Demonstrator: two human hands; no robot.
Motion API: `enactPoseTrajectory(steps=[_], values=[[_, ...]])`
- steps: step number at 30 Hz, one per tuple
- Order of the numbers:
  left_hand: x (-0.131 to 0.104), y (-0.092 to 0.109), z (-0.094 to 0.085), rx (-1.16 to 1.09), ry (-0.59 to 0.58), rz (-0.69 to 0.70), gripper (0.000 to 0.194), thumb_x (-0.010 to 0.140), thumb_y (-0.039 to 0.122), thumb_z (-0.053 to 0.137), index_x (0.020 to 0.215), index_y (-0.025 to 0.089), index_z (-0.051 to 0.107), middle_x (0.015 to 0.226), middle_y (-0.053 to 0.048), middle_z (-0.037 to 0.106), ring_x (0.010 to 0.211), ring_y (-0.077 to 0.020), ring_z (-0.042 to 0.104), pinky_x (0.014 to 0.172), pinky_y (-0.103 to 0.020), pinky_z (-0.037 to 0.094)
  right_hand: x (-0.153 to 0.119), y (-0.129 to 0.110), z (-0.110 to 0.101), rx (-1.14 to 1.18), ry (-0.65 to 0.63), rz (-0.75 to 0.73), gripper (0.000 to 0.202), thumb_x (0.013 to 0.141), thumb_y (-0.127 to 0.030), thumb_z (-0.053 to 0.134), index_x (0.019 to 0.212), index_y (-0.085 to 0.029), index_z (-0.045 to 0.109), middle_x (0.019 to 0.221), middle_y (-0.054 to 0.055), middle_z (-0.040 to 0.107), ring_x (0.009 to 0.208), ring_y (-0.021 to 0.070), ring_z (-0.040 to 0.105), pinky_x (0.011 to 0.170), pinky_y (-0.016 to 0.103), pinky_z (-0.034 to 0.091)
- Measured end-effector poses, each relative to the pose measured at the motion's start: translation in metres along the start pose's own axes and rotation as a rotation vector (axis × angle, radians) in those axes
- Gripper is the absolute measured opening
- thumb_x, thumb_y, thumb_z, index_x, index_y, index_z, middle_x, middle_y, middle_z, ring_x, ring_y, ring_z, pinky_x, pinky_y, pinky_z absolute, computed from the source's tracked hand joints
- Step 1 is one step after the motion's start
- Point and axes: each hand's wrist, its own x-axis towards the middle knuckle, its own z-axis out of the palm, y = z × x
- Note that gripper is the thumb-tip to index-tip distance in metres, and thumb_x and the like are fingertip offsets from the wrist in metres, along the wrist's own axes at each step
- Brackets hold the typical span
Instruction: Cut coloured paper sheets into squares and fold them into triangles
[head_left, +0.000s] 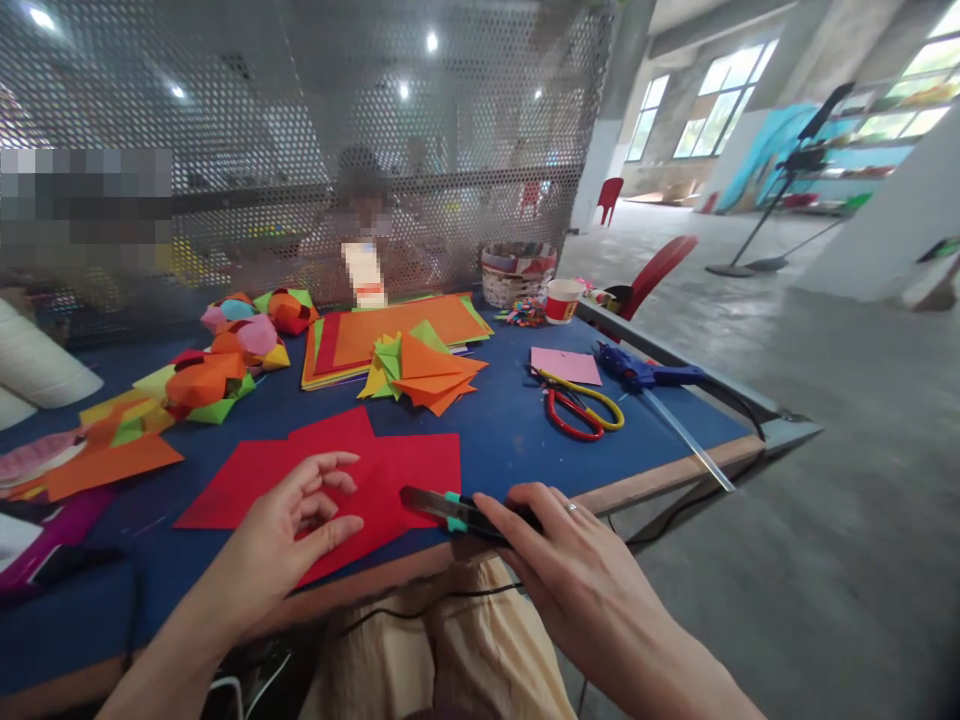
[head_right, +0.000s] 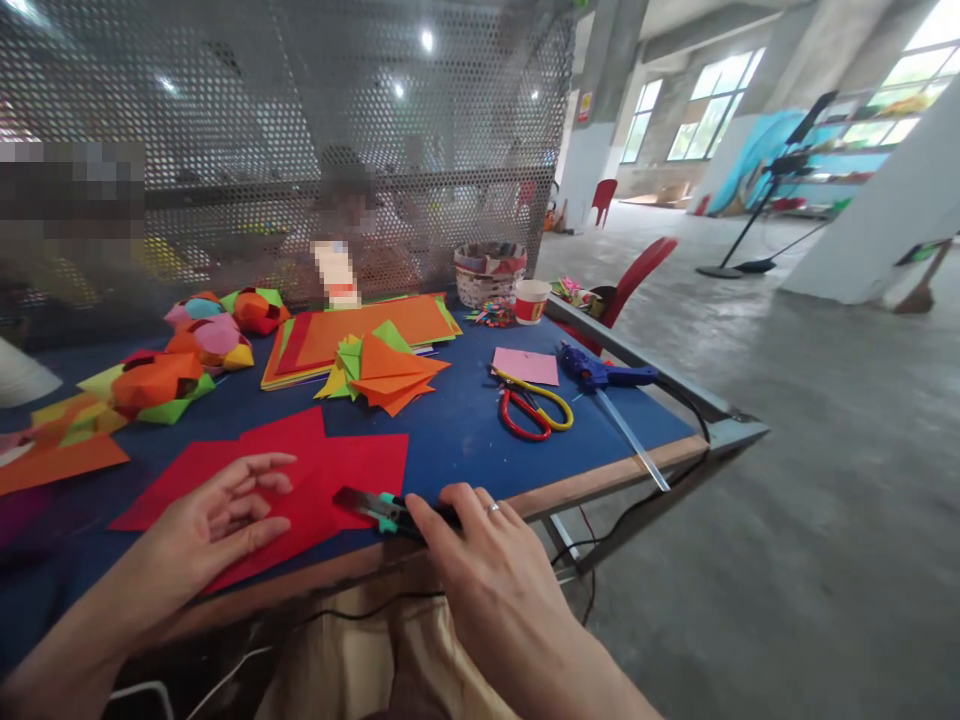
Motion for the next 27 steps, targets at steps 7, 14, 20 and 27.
enactPoseTrajectory(steps=[7,14,20,27], values=[[-0.001,-0.008,0.003,0.031,0.022,0.073,0.052,0.08,0.052,0.066,0.121,0.022,0.058,0.113,-0.008,0.067,0.078,-0.0149,0.069,0.08,-0.034,0.061,-0.004,-0.009,-0.005,0.029,-0.03,-0.008,0.055,0.088,-0.002,0.05,0.14,-0.02,0.059,0.114,0.012,0.066,0.092,0.0249,0.069,0.079,0.042,0.063],[-0.005,-0.013,0.002,0.192,0.066,0.167,0.046,0.08,0.054,0.069,0.117,0.026,0.065,0.076,0.003,0.062,0.068,-0.0171,0.063,0.075,-0.035,0.059,-0.008,-0.011,-0.011,0.024,-0.089,-0.025,0.057,0.086,-0.003,0.054,0.139,-0.022,0.059,0.112,0.011,0.068,0.092,0.0251,0.069,0.076,0.04,0.063],[0.003,-0.011,-0.004,0.431,0.076,0.51,0.04,0.102,0.053,0.047,0.13,0.033,0.067,0.148,-0.004,0.059,0.135,-0.0272,0.058,0.115,-0.047,0.047,-0.006,-0.012,-0.015,0.004,-0.115,-0.033,0.056,0.086,-0.004,0.054,0.139,-0.02,0.06,0.113,0.012,0.067,0.094,0.026,0.07,0.077,0.041,0.064],[0.024,-0.025,-0.001,0.689,-0.25,0.595,0.049,0.107,0.05,0.032,0.154,0.041,0.041,0.166,-0.002,0.037,0.155,-0.0312,0.032,0.123,-0.064,0.029,-0.002,-0.014,-0.02,-0.034,-0.147,-0.061,0.055,0.086,-0.003,0.056,0.139,-0.018,0.061,0.111,0.013,0.068,0.091,0.0269,0.071,0.075,0.042,0.065]])
